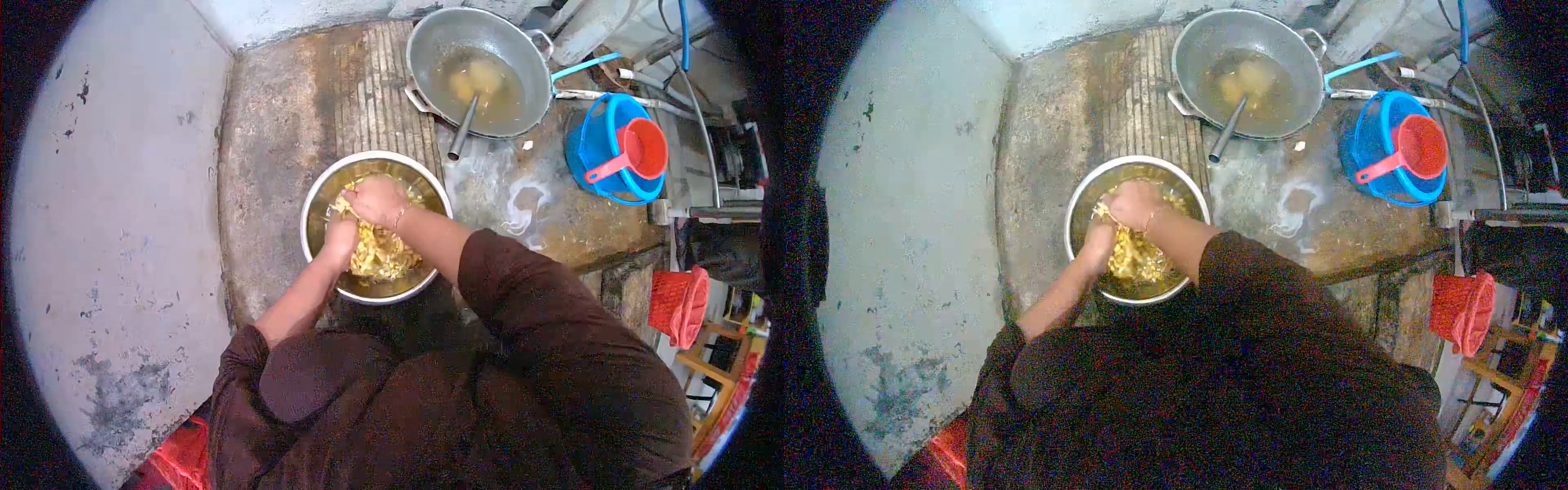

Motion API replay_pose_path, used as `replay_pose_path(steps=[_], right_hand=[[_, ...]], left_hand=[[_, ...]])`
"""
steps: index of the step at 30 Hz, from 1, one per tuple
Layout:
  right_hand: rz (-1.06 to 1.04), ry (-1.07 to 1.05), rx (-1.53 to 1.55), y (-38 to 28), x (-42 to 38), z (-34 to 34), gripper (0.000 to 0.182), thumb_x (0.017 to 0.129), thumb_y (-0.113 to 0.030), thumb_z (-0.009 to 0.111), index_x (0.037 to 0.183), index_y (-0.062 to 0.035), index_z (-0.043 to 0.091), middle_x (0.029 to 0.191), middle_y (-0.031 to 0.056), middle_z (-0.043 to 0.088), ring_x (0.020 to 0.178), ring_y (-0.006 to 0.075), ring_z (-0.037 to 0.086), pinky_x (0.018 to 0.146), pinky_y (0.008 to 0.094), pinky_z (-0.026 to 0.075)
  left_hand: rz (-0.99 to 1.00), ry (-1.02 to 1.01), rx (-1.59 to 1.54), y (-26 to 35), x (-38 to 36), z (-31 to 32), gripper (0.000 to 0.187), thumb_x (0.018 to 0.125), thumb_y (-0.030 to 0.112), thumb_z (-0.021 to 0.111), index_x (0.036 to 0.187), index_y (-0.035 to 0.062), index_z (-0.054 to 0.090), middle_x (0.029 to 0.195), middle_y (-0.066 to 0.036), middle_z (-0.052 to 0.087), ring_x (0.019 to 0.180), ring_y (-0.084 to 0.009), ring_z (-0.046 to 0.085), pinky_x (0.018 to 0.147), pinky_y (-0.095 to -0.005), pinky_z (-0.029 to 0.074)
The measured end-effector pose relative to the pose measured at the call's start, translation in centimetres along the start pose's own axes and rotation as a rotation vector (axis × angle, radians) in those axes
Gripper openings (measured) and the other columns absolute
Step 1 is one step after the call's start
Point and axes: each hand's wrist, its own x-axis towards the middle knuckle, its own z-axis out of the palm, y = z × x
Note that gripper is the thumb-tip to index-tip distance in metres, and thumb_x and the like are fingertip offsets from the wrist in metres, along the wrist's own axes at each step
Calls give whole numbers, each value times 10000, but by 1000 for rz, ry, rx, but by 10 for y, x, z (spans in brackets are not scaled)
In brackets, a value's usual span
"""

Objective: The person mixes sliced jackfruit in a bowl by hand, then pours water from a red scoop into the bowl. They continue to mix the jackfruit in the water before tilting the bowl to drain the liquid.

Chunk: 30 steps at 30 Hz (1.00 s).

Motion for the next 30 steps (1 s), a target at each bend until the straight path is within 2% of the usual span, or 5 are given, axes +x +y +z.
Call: replay_pose_path(steps=[7,11,15,18,30], right_hand=[[-105,-158,-283,40,5,15,480,917,-426,368,1010,-24,612,1101,236,561,997,367,565,858,446,467],[246,-227,-58,22,-44,0,610,913,-520,350,1333,-79,362,1239,303,430,1155,423,462,981,434,389],[416,-4,299,7,-74,46,618,911,-469,411,1392,-101,290,1283,382,292,1160,489,419,990,467,362],[401,83,384,-24,-95,42,611,871,-339,512,1394,-120,284,1254,331,331,1046,497,464,913,510,397],[27,112,235,-33,-75,10,295,853,-216,494,1099,-55,527,1039,227,516,835,416,584,728,489,474]], left_hand=[[314,-71,956,46,-16,-13,538,826,244,493,1301,3,412,1316,-302,358,1198,-431,392,1049,-420,297],[9,-192,787,-40,23,-15,622,908,428,380,1402,75,246,1375,-257,327,1248,-404,380,1048,-479,301],[-523,-368,-295,22,-36,13,617,945,512,147,1288,77,417,1145,-180,544,1047,-325,552,915,-454,449],[-489,-405,-352,18,-35,8,581,948,521,167,1395,160,253,1337,-210,378,1115,-357,506,813,-611,447],[-442,-200,-442,6,-26,0,439,935,419,285,1108,82,507,907,-117,593,800,-250,593,559,-440,492]])
